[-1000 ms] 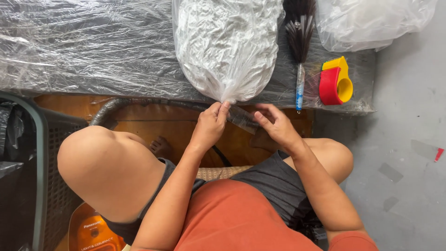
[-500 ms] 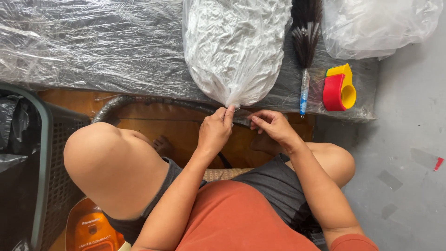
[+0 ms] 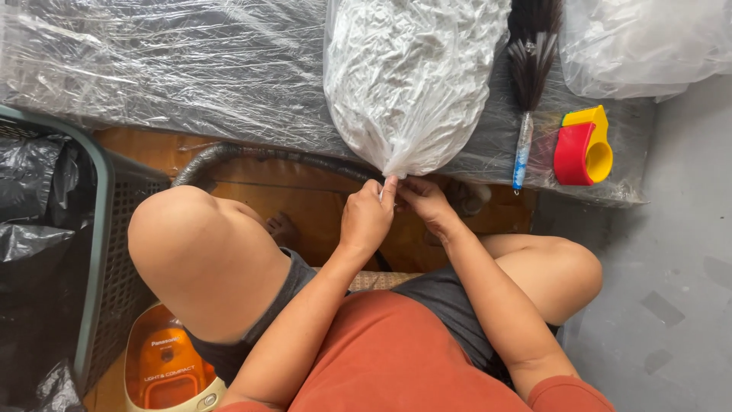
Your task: The person places a white cylindrical object into a plastic bag on a table, then uses a handheld vacuum to remove air from the bag. They tie the bag closed and secure it with tape, then roll the bag to compress the contents.
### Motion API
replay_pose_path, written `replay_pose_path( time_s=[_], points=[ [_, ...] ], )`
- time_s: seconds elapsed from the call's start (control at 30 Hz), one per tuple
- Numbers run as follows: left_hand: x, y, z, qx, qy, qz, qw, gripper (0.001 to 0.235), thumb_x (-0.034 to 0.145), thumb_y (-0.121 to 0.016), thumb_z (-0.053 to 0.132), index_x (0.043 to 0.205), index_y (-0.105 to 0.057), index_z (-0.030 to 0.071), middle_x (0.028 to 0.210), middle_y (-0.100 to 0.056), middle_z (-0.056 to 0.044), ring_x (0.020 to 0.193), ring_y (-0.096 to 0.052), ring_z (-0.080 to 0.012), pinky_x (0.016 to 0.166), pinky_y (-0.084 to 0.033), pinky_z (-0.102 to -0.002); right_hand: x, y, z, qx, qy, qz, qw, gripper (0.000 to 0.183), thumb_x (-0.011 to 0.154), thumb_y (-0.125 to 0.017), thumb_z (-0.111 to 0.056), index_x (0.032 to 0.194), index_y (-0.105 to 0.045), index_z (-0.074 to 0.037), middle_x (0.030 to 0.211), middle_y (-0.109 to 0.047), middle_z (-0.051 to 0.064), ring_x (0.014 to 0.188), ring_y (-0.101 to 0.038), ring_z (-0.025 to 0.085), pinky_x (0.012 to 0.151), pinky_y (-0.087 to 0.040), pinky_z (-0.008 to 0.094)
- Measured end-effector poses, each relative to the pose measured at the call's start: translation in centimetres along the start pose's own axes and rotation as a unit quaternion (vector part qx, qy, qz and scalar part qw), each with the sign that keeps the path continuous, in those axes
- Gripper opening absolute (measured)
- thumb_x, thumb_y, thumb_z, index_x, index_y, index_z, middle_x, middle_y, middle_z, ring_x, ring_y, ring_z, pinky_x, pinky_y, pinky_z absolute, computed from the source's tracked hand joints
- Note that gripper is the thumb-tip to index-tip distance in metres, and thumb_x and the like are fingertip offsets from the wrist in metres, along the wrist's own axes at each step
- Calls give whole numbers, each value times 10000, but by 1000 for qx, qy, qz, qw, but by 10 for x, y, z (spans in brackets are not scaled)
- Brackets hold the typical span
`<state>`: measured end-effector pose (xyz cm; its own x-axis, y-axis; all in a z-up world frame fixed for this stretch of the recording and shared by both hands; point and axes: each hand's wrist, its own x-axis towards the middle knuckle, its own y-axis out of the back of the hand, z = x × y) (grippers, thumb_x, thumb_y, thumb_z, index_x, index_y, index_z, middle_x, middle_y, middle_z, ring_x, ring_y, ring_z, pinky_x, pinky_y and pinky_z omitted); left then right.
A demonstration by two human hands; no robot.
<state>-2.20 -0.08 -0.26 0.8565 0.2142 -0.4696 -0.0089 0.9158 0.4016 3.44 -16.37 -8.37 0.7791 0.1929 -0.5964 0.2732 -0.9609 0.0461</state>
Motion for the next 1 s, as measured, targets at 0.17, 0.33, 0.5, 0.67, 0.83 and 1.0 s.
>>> replay_pose_path(
  time_s=[0.17,0.33,0.5,0.67,0.83,1.0],
  points=[
    [1,-12,-5,-177,86,-8,981,579,1003,-527,526,677,-619,56,439,-594,-72,392,-624,-223,397,-517,-318,13,1,16,-33,21,14,999,195,965,-754,-209,1127,-785,-106,876,-724,21,808,-661,120,706,-623,304],
    [8,-37,-14,-321,144,-23,936,528,990,-594,509,770,-656,33,445,-557,-80,305,-527,-175,301,-447,-280,12,-21,4,-51,40,-6,998,261,908,-816,-233,1124,-786,-89,904,-755,47,817,-663,124,765,-589,318],
    [2,-40,-5,-461,181,-30,868,500,999,-618,476,901,-638,-14,501,-507,-82,300,-460,-135,272,-370,-242,18,-50,-8,-157,42,-35,986,253,896,-786,-267,1080,-792,-93,885,-756,65,827,-676,164,759,-586,352],
    [-12,-32,6,-551,189,-52,811,571,999,-613,538,1068,-621,-29,530,-437,-28,335,-415,-93,322,-301,-195,22,-60,-20,-309,41,-66,948,264,878,-741,-317,1015,-800,-99,856,-758,92,841,-696,224,751,-582,402],
    [-11,-39,4,-600,159,-41,783,479,1003,-627,516,1061,-621,41,517,-415,-32,309,-398,-111,302,-299,-210,24,-61,-31,-420,36,-84,903,289,865,-707,-356,965,-806,-103,834,-758,112,852,-711,268,744,-579,440],
    [-10,-49,-2,-597,133,-12,791,448,1014,-625,494,1140,-666,66,506,-415,-39,305,-392,-114,301,-299,-209,22,-54,-39,-523,27,-93,847,325,851,-673,-394,916,-812,-107,812,-759,132,863,-725,313,738,-575,478]
  ],
)
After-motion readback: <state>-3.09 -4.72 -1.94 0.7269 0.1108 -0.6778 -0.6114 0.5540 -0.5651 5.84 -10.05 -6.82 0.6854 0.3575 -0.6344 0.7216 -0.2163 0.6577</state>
